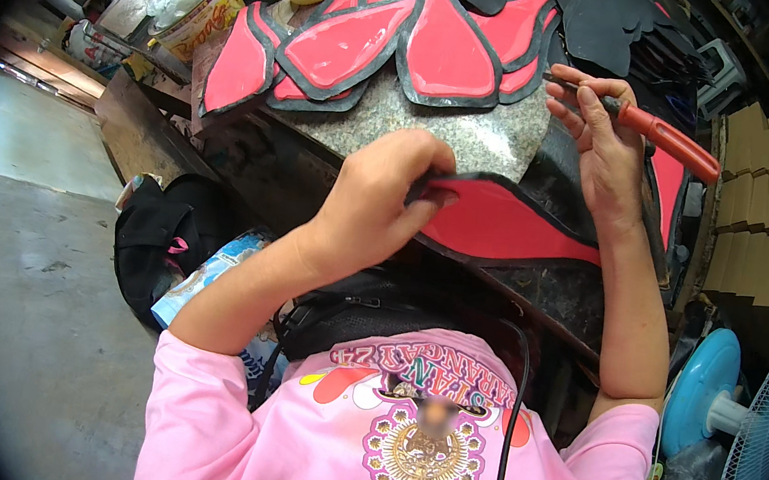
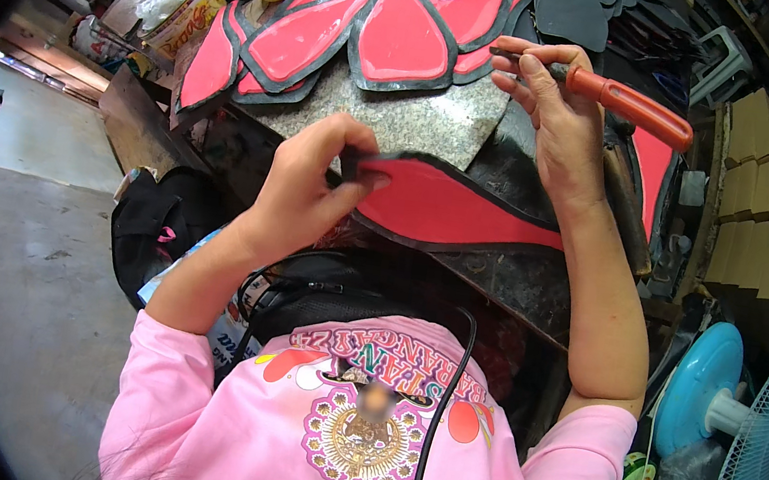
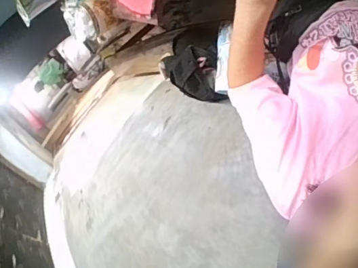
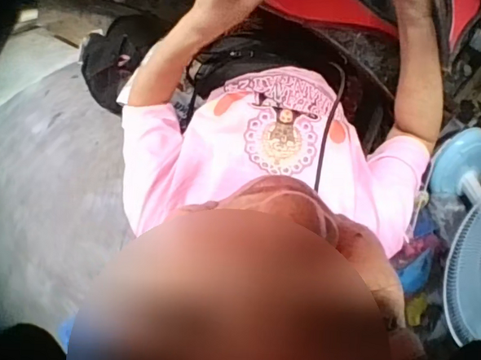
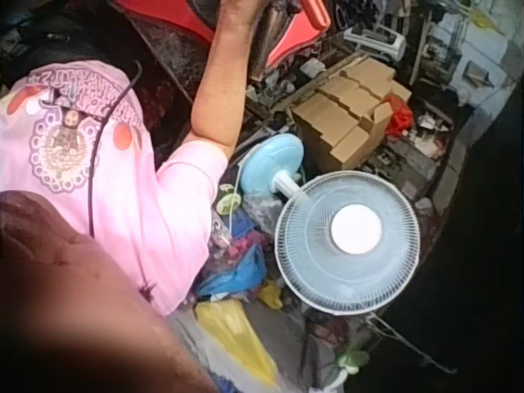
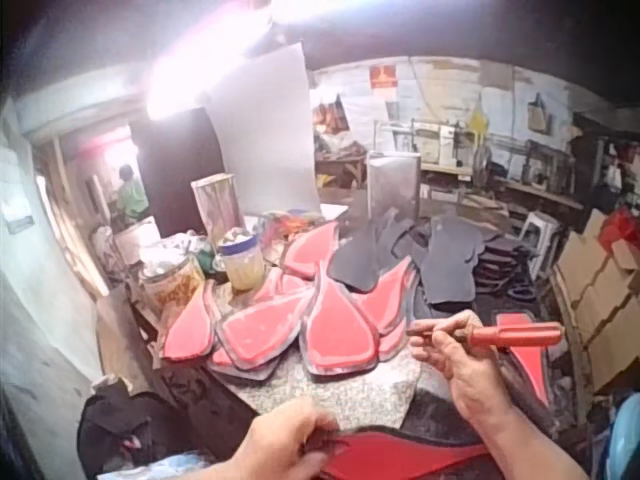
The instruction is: The person trims the edges of pink and black material pieces using a red utility knife. They repeatedly align the pieces, cut along the edges, and inspect the trimmed results on a cluttered workbench.
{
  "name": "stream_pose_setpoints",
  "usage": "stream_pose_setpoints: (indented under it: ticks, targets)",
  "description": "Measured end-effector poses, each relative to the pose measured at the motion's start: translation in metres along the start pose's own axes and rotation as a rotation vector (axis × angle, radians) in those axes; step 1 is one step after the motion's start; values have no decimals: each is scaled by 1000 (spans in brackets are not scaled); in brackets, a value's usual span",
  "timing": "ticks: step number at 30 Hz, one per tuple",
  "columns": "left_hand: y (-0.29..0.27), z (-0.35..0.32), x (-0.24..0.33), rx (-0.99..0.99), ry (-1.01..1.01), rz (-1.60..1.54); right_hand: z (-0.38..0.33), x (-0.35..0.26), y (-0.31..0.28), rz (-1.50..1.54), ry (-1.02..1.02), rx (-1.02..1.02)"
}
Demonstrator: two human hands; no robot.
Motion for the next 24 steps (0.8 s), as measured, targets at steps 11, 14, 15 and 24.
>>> stream_pose_setpoints:
  ticks: [11,14,15,24]
  targets:
    - [4,-3,32,65,447,245,-4,-11,0,-22,-23,3]
    - [4,-3,31,54,444,266,-6,-14,2,-31,-33,-11]
    - [4,-1,28,46,378,232,-6,-14,3,-52,-21,-5]
    - [20,38,-40,-230,113,313,-18,4,18,-170,218,-94]
Point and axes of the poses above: each hand's wrist, its own z-axis towards the middle knuckle, its own y-axis out of the palm, x = y × z, the point moved 3 cm from there along z, towards the middle knuckle
